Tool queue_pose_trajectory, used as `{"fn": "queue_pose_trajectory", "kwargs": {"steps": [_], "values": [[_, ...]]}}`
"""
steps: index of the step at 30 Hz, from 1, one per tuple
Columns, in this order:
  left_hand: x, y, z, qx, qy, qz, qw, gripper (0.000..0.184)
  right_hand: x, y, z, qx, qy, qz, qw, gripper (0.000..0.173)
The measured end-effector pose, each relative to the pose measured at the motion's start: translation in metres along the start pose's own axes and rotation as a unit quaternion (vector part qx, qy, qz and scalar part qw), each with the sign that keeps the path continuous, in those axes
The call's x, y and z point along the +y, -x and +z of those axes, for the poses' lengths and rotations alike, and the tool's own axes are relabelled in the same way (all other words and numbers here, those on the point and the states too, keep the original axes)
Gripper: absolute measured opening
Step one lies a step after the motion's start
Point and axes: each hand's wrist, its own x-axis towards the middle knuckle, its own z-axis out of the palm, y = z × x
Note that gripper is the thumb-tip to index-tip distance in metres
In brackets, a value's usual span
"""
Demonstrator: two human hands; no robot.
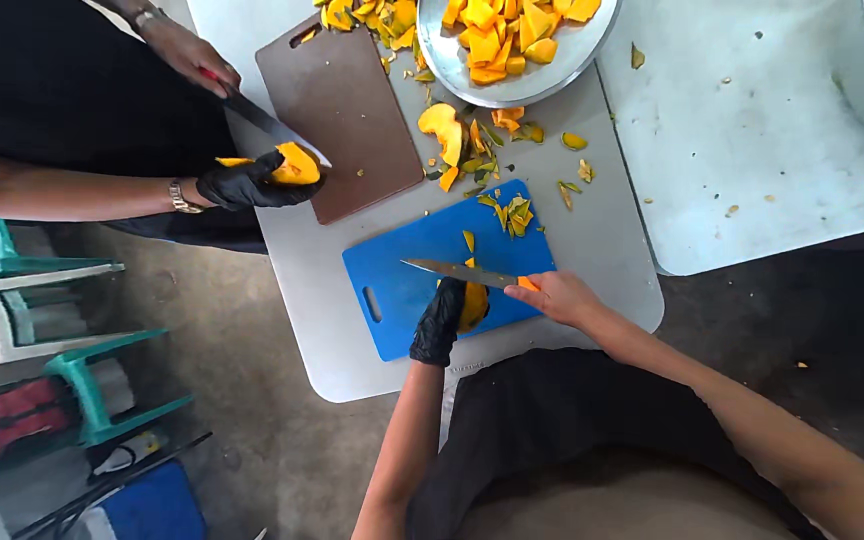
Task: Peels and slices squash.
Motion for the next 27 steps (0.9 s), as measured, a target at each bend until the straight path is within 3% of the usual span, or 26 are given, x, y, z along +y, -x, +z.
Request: {"fn": "queue_pose_trajectory", "kwargs": {"steps": [2,5,6,10,12,16,19,23,25,27], "values": [[0.005,0.007,-0.002,0.005,-0.023,0.036,0.999,0.052,0.011,-0.007,0.003,0.006,-0.006,0.022,1.000,0.068],[0.011,0.011,-0.003,-0.010,0.070,0.083,0.994,0.076,0.058,-0.016,0.004,0.054,-0.037,0.170,0.983,0.076],[0.013,0.009,-0.005,-0.014,0.093,0.088,0.992,0.081,0.071,-0.015,0.002,0.068,-0.055,0.185,0.979,0.077],[-0.002,0.009,-0.004,-0.007,-0.001,0.059,0.998,0.065,0.070,-0.002,-0.007,0.058,-0.131,0.147,0.979,0.068],[-0.008,0.008,-0.004,-0.013,0.010,0.048,0.999,0.066,0.067,0.006,-0.004,0.036,-0.164,0.147,0.975,0.062],[-0.008,0.003,-0.009,-0.018,0.162,0.027,0.986,0.076,0.090,0.016,0.013,0.009,-0.133,0.113,0.985,0.047],[-0.002,0.005,-0.015,0.020,0.291,-0.034,0.956,0.054,0.092,0.007,0.025,-0.012,-0.075,0.069,0.995,0.035],[-0.019,0.009,-0.030,0.018,0.401,-0.038,0.915,0.050,0.076,-0.038,0.028,-0.072,-0.056,0.066,0.994,0.026],[-0.027,0.007,-0.036,0.008,0.446,-0.030,0.894,0.055,0.076,-0.067,0.028,-0.034,-0.081,0.055,0.995,0.023],[-0.025,0.007,-0.039,0.013,0.465,-0.027,0.885,0.046,0.052,-0.068,0.009,0.056,-0.053,-0.034,0.996,0.027]]}}
